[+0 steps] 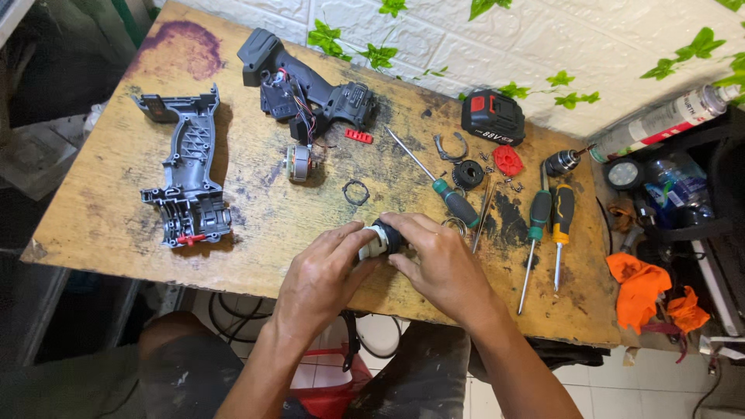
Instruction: The person assembles a small motor by hand, inserting a black ring and a white cylindrical component into the motor housing. The person rotates and aligns the parts to fit them together on a wooden workbench.
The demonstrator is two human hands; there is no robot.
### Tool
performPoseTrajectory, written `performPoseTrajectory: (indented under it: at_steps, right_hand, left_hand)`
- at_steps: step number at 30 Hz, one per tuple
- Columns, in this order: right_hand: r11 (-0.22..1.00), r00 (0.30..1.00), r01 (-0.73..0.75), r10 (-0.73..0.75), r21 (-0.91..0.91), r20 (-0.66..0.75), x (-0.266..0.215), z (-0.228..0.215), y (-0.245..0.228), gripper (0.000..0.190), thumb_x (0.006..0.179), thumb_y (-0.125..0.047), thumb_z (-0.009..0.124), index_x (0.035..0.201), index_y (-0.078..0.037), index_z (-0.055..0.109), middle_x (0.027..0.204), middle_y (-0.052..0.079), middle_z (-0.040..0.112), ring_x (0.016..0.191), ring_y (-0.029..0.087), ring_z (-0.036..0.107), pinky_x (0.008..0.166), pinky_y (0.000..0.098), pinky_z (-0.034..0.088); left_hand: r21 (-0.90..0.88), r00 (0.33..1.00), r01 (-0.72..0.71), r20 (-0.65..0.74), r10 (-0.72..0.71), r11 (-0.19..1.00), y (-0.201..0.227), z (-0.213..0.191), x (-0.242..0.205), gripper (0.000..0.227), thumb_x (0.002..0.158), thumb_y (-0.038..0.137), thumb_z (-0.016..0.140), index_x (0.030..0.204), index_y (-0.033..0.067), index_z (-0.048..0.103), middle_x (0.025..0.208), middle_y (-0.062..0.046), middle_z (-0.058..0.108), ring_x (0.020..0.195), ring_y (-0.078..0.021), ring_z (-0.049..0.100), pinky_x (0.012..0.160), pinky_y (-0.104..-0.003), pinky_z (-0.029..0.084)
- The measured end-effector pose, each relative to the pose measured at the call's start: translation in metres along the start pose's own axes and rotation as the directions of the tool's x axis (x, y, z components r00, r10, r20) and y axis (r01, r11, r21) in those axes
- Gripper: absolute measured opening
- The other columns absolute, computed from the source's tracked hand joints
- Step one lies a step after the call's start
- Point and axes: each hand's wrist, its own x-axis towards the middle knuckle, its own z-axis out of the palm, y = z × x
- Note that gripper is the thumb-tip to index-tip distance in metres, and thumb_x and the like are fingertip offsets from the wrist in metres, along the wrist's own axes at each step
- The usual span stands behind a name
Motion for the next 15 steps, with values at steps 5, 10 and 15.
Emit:
performPoseTrajectory:
  at_steps: [5, 10, 15]
  right_hand:
    - [0.999, 1.000, 0.003, -0.004, 0.044, 0.012, 0.002, 0.003, 0.006, 0.055, 0.078, 0.002, 0.078, 0.132, 0.000, 0.065, 0.120, 0.025, 0.072, 0.111, 0.044, 0.070, 0.084, 0.0466, 0.063]
    - [0.998, 1.000, -0.015, 0.014, 0.056, 0.023, 0.002, 0.001, 0.000, 0.053, 0.080, 0.006, 0.075, 0.132, 0.000, 0.066, 0.118, 0.025, 0.072, 0.100, 0.039, 0.075, 0.078, 0.0418, 0.067]
    - [0.998, 0.998, -0.067, 0.067, 0.005, 0.019, -0.004, 0.009, 0.015, 0.054, 0.081, -0.001, 0.078, 0.133, -0.007, 0.068, 0.113, 0.021, 0.075, 0.082, 0.030, 0.077, 0.069, 0.0387, 0.068]
  left_hand:
    - [0.002, 0.995, 0.061, 0.077, -0.061, 0.998, 0.001, -0.001, 0.004, 0.054, 0.077, 0.014, 0.086, 0.126, 0.0126, 0.063, 0.111, -0.012, 0.072, 0.108, -0.0292, 0.069, 0.089, -0.044, 0.057]
    - [-0.043, 0.991, 0.105, 0.086, -0.101, 0.994, 0.000, -0.002, 0.006, 0.054, 0.076, 0.010, 0.084, 0.126, 0.0132, 0.062, 0.099, -0.010, 0.072, 0.101, -0.0289, 0.068, 0.086, -0.041, 0.057]
    - [-0.155, 0.988, 0.140, 0.088, -0.128, 0.978, 0.000, -0.010, 0.007, 0.052, 0.075, 0.010, 0.086, 0.121, 0.0132, 0.063, 0.095, -0.010, 0.075, 0.097, -0.0299, 0.068, 0.082, -0.040, 0.057]
